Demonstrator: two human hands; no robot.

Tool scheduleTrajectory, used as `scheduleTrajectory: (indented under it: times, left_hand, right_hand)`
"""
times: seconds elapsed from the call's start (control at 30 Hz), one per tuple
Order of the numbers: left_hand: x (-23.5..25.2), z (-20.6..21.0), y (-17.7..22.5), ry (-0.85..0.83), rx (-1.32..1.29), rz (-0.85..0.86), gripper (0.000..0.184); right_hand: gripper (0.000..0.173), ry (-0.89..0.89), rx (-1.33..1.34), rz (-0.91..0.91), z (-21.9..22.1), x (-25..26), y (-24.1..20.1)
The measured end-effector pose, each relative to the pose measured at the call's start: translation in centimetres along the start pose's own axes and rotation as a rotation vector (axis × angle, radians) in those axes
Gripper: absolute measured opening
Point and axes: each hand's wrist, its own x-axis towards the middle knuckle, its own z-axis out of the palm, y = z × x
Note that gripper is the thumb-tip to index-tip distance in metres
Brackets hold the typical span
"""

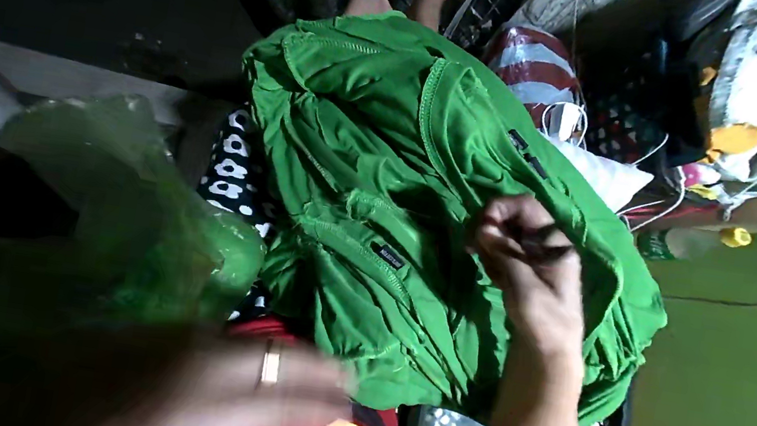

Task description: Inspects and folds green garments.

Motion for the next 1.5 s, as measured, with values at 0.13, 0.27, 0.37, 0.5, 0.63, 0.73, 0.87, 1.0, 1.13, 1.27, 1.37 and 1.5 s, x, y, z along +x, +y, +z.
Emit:
scheduleTrajectory:
  times: [0.13,0.27,0.37,0.5,0.63,0.73,0.87,1.0,1.13,1.27,1.37,1.5]
  left_hand:
    - [5.5,-2.6,-5.9,0.326,0.511,-0.251,0.026]
    - [8.3,-2.3,-8.7,0.582,0.448,-0.123,0.027]
    - [9.5,-1.1,-8.7,0.571,0.367,-0.054,0.023]
    - [10.8,-0.1,-9.0,0.497,0.538,-0.184,0.030]
    - [11.5,-0.6,-10.1,0.578,0.521,-0.204,0.019]
    - [11.6,-0.4,-10.8,0.666,0.496,-0.168,0.012]
    - [12.2,-0.7,-11.1,0.825,0.480,-0.079,0.013]
    - [14.1,-2.2,-10.2,0.888,0.490,0.004,0.011]
    - [16.8,-3.5,-10.4,0.844,0.529,-0.047,0.015]
    - [18.2,-4.3,-10.8,0.823,0.558,-0.067,0.017]
    - [18.4,-4.2,-11.0,0.742,0.535,-0.106,0.017]
    - [18.0,-4.6,-10.7,0.578,0.509,-0.219,0.027]
  right_hand:
    - [0.014,-0.011,0.347,-0.059,-1.9,-2.0,-0.2]
    - [0.017,-0.006,0.347,-0.087,-1.9,-2.5,-0.3]
    - [0.019,-0.025,0.232,-0.019,-1.5,-2.3,0.2]
    - [0.017,-0.013,-0.312,0.016,1.1,-0.1,0.4]
    - [0.032,-0.018,-0.539,0.030,2.2,2.3,2.5]
    - [0.021,0.022,-0.466,0.042,2.3,2.4,3.3]
    - [0.013,0.121,-0.406,0.008,2.0,2.1,3.2]
    - [0.011,0.185,-0.417,-0.083,-0.5,1.9,1.7]
    - [0.020,-0.024,-0.872,0.052,-0.2,-0.1,0.2]
    - [0.018,-0.151,-0.903,0.214,-1.6,-4.0,0.1]
    - [0.057,-0.120,-0.718,0.196,-1.4,-6.6,0.0]
    - [0.039,0.006,-0.796,0.226,-0.3,-8.8,-1.4]
